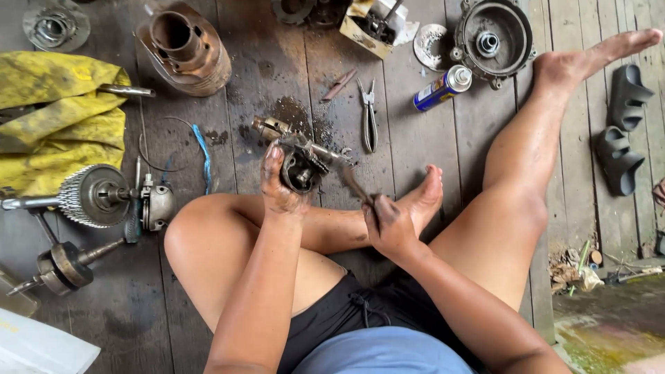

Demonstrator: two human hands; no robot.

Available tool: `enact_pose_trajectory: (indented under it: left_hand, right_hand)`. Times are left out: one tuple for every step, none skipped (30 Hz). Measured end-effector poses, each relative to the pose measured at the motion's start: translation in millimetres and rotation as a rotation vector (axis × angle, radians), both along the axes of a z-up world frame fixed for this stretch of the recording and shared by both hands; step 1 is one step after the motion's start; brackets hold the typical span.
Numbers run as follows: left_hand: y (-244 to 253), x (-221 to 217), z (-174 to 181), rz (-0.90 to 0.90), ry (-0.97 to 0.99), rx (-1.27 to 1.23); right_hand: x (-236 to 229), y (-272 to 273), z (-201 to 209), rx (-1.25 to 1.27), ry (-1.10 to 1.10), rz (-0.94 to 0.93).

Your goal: The person sits on a wooden floor and scrubs a cylindrical mechanical part with a wire brush. They rotate the part to clean different sides and surfaces, removing grime and debris. Various other mechanical components and tools are scattered around the workspace.

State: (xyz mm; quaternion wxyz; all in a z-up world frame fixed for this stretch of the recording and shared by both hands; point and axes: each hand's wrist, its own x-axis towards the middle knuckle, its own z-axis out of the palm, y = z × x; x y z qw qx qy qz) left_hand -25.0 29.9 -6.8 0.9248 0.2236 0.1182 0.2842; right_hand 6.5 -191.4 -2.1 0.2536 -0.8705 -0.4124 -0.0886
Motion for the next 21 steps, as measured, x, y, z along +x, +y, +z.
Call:
enact_pose_trajectory:
  left_hand:
    - [-3.6, 0.8, -13.2, -0.022, -0.015, -0.086]
    - [-6.1, 3.0, -25.5, -0.045, -0.034, -0.169]
    - [-9.9, 2.1, -24.4, -0.054, -0.031, -0.17]
    - [-9.3, 5.8, -22.3, -0.122, -0.097, -0.229]
    - [-8.2, 9.0, -19.6, -0.191, -0.163, -0.289]
    - [-9.8, 11.7, -17.2, -0.195, -0.174, -0.283]
    - [-10.5, 14.0, -15.2, -0.025, 0.013, -0.323]
    - [-8.6, 14.2, -13.3, 0.158, 0.203, -0.359]
    - [-1.2, 20.7, -14.8, 0.165, 0.194, -0.352]
    - [1.7, 18.6, -17.9, 0.171, 0.225, -0.411]
    - [4.3, 16.6, -21.8, 0.179, 0.256, -0.47]
    - [1.6, 14.2, -22.6, 0.181, 0.261, -0.472]
    - [-1.4, 12.0, -23.0, 0.138, 0.165, -0.405]
    - [-4.1, 13.3, -22.5, 0.093, 0.063, -0.335]
    - [-3.5, 13.0, -7.9, 0.093, 0.062, -0.336]
    - [-1.4, 13.3, 6.8, 0.052, 0.13, -0.431]
    - [0.8, 13.6, 21.4, 0.012, 0.199, -0.526]
    - [1.0, 13.5, 14.4, 0.012, 0.199, -0.524]
    - [1.3, 13.5, 7.0, -0.014, 0.211, -0.432]
    - [0.2, 11.8, -1.1, -0.041, 0.227, -0.342]
    - [-0.8, 12.1, 2.3, -0.041, 0.23, -0.343]
  right_hand:
    - [3.1, 9.2, 18.1, 0.064, -0.009, -0.011]
    - [7.4, 19.4, 36.5, 0.131, -0.023, -0.023]
    - [3.2, 17.5, 20.4, 0.13, -0.021, -0.032]
    - [3.5, 19.9, 4.1, 0.12, -0.029, -0.045]
    - [3.5, 23.2, -11.7, 0.109, -0.038, -0.058]
    - [3.4, 11.3, -22.0, 0.114, -0.05, -0.059]
    - [3.3, 0.5, -32.7, 0.052, -0.051, -0.062]
    - [3.4, -7.3, -44.5, -0.007, -0.048, -0.055]
    - [12.9, -13.1, -51.0, 0.001, -0.055, -0.047]
    - [12.5, -23.7, -57.8, -0.038, -0.047, -0.085]
    - [12.2, -34.5, -65.4, -0.077, -0.039, -0.123]
    - [11.7, -27.3, -37.1, -0.08, -0.034, -0.121]
    - [11.8, -20.3, -8.3, -0.12, -0.083, -0.236]
    - [14.7, -13.0, 21.1, -0.159, -0.138, -0.353]
    - [14.8, -15.4, 18.0, -0.16, -0.139, -0.354]
    - [15.7, -16.2, 14.5, -0.119, -0.139, -0.368]
    - [16.7, -16.8, 10.8, -0.078, -0.14, -0.382]
    - [17.1, -11.1, 16.9, -0.076, -0.139, -0.382]
    - [17.7, -5.4, 22.6, 0.087, 0.011, -0.217]
    - [16.5, -1.1, 28.1, 0.245, 0.162, -0.051]
    - [14.5, 7.2, 32.3, 0.244, 0.166, -0.053]
